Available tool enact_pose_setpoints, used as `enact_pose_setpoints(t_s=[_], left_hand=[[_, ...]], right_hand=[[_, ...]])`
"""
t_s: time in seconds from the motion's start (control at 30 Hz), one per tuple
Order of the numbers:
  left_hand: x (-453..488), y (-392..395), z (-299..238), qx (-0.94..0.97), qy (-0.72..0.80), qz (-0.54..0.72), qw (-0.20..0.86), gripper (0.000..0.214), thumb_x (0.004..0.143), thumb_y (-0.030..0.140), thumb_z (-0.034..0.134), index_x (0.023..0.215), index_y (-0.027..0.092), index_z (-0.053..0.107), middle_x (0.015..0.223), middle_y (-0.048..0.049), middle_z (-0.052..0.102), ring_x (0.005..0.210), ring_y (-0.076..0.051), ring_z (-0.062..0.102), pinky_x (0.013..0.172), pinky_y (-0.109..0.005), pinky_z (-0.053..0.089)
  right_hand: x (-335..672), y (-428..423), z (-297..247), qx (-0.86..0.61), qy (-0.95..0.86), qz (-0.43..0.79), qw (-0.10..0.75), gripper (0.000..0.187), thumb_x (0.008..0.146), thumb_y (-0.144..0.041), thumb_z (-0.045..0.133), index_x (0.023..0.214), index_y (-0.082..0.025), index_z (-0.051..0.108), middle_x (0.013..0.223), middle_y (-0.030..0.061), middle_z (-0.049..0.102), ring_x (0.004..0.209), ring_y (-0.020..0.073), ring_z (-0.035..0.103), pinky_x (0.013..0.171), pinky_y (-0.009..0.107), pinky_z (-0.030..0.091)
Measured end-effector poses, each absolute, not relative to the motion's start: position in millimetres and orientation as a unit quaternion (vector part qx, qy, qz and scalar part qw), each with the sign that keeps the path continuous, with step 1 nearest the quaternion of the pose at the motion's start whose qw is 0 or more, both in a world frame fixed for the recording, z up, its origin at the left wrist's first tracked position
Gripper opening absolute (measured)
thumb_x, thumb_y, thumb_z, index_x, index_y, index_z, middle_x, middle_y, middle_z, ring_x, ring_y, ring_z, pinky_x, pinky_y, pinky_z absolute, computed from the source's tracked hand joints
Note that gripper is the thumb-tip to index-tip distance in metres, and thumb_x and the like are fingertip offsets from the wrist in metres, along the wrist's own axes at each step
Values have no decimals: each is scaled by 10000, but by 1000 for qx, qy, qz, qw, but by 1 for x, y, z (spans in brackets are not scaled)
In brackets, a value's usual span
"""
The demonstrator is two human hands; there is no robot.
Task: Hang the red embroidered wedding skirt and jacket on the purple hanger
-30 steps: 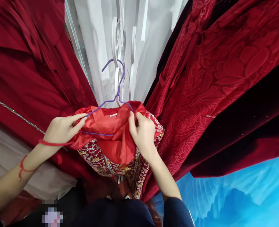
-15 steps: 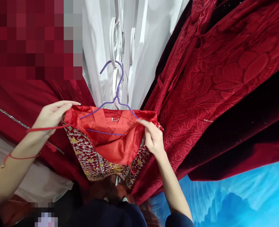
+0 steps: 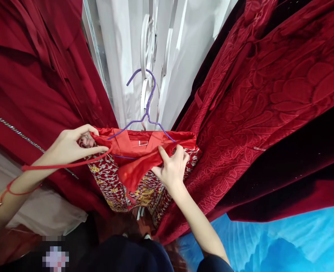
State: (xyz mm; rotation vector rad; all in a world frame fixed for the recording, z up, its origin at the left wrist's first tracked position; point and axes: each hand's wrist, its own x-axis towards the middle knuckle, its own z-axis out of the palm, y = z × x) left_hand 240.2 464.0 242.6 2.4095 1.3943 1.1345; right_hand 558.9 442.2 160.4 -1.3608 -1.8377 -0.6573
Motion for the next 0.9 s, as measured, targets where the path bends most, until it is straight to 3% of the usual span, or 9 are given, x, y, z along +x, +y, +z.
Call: enact_pose_setpoints(t_s=[0.13,0.23,0.3,0.43,0.6,0.67,0.77,0.83,0.9], left_hand=[[253,469,246,778,516,353,-64,399,792,599,686,751,207,621,512,41,489,473,-111,432,498,-261,280],[258,477,242,778,515,342,-116,402,834,599,654,747,207,647,525,34,508,514,-126,472,513,-258,263],[260,482,234,781,494,348,-157,371,889,548,615,770,202,672,588,12,569,579,-139,526,530,-260,289],[261,483,217,776,468,362,-219,321,955,456,558,843,199,714,639,-3,624,605,-139,573,558,-264,336],[262,481,215,789,446,374,-195,298,944,443,585,1030,193,723,570,35,572,544,-126,566,552,-246,372],[262,482,218,830,404,345,-169,357,940,368,588,1239,185,656,683,21,644,608,-129,607,589,-235,423],[260,483,220,883,358,269,-145,589,940,260,537,1510,195,405,931,-28,702,766,-150,667,680,-236,501],[258,483,219,893,353,240,-141,669,949,244,502,1574,208,268,1055,-58,695,862,-171,688,716,-248,534],[255,484,216,895,346,240,-148,672,960,247,488,1582,212,236,1132,-79,684,950,-190,697,752,-260,557]], right_hand=[[532,466,171,-533,-674,-290,422,445,811,-513,702,1180,-264,707,1229,172,503,1120,374,459,898,543,368],[516,491,171,-459,-745,-300,379,299,902,-329,643,1196,-328,701,1252,140,584,1161,338,469,941,514,318],[507,505,169,-398,-797,-309,332,346,936,-247,589,1263,-332,665,1259,122,625,1164,304,496,950,480,309],[499,515,168,-334,-832,-317,310,432,973,-384,539,1364,-209,593,1247,148,650,1164,292,527,982,453,306],[493,514,180,-356,-814,-310,338,509,990,-457,498,1375,-128,550,1201,184,645,1108,292,545,977,454,319],[490,515,183,-351,-826,-291,332,420,1009,-419,479,1303,-141,589,1104,150,667,1030,263,563,950,429,334],[488,519,184,-335,-836,-287,327,284,1019,-366,480,1073,-155,663,864,79,653,855,215,554,843,367,351],[489,523,182,-315,-839,-295,332,234,1009,-339,513,963,-169,666,793,59,627,795,198,533,785,346,343],[491,526,178,-292,-841,-300,343,174,997,-296,544,931,-192,668,802,53,633,780,185,527,767,341,339]])
